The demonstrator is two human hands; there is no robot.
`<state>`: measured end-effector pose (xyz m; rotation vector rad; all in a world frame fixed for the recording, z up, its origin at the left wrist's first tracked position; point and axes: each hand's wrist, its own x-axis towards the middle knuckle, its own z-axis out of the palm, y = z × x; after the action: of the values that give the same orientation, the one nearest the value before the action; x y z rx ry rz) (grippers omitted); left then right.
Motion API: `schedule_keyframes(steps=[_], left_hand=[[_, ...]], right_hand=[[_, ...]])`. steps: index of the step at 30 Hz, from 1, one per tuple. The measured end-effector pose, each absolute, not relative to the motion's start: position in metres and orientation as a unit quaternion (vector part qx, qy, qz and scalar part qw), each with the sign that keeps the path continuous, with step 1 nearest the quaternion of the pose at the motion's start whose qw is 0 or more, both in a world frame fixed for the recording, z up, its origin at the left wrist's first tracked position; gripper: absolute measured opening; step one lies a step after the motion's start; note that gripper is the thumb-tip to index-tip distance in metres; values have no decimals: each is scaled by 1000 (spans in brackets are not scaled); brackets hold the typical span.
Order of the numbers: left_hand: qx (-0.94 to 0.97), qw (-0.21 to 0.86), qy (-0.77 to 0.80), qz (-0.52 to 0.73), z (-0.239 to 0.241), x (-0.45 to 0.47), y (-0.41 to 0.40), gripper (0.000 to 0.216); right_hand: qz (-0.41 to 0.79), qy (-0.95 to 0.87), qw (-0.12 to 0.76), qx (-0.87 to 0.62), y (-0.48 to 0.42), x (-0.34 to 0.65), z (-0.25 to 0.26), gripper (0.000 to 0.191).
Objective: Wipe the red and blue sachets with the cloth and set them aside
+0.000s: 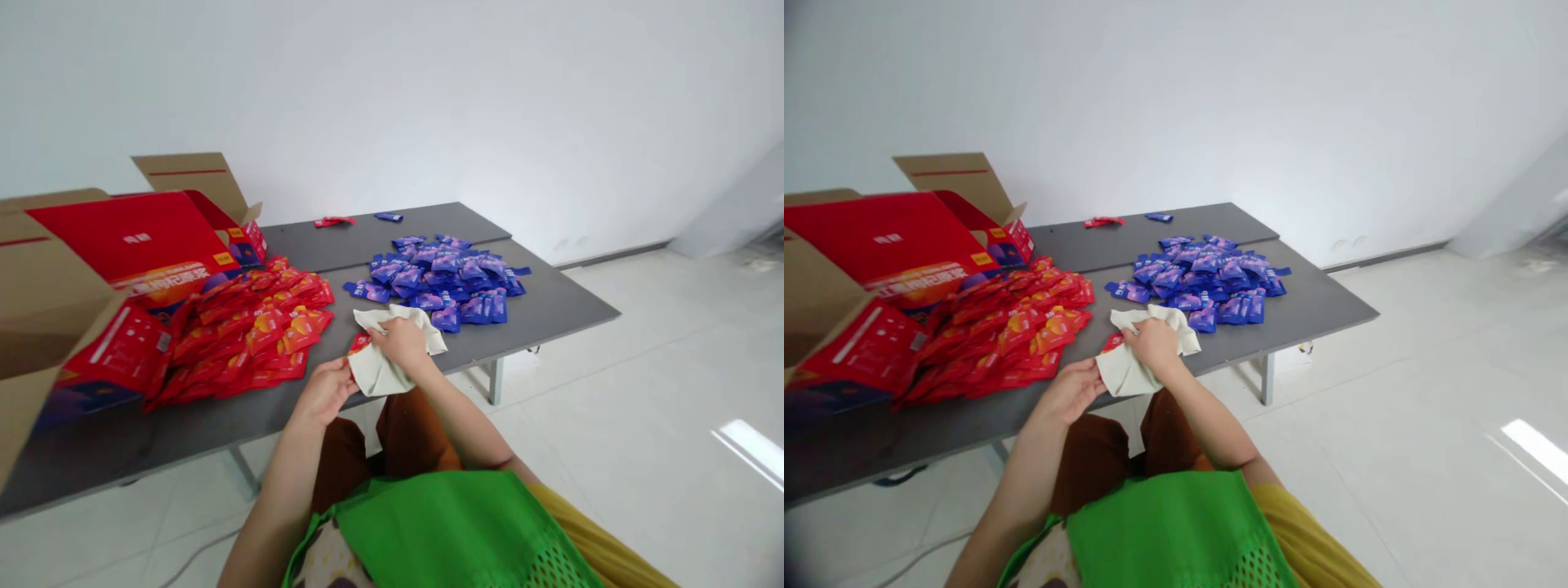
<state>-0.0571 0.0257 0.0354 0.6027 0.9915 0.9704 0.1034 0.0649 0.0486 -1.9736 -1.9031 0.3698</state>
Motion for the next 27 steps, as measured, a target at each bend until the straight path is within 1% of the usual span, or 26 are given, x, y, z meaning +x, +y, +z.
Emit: schedule_keyframes(steps=[2,4,6,7,11,12,13,14,16,18,20,22,24,27], left_hand=[[287,722,468,420,35,-65,20,18],[307,706,489,409,33,-73,17,21],[335,644,533,435,32,-79,15,24],[360,588,559,460,31,-80,13,25],[454,291,640,547,37,-75,3,30],[459,246,645,559,38,-71,1,30],[459,227,641,572,39,-66,-1,29],[460,231,629,582,39,-61,-2,28],[478,276,594,585,35,-50,-3,25],[505,314,574,563,26,-39,-3,24],[539,310,579,527,14,-31,-3,23],[573,270,596,493,4,-28,-4,20],[607,203,615,462,-1,-27,-4,17],[665,84,642,373,0,-31,-6,24]], right_hand=[[132,-661,188,-714,68,114,51,40],[145,-666,189,-707,66,124,52,39],[152,-676,204,-692,60,134,55,38],[150,-681,218,-683,56,138,58,37],[116,-696,293,-646,41,153,72,38],[108,-697,310,-637,38,155,76,38],[103,-697,327,-630,36,157,80,38],[102,-696,343,-622,34,158,84,38],[110,-695,367,-608,32,159,89,38],[121,-695,376,-601,32,156,91,38],[128,-698,371,-599,34,150,91,37],[134,-714,350,-592,35,140,87,34],[139,-743,316,-574,35,128,81,30],[146,-797,246,-533,32,108,66,28]])
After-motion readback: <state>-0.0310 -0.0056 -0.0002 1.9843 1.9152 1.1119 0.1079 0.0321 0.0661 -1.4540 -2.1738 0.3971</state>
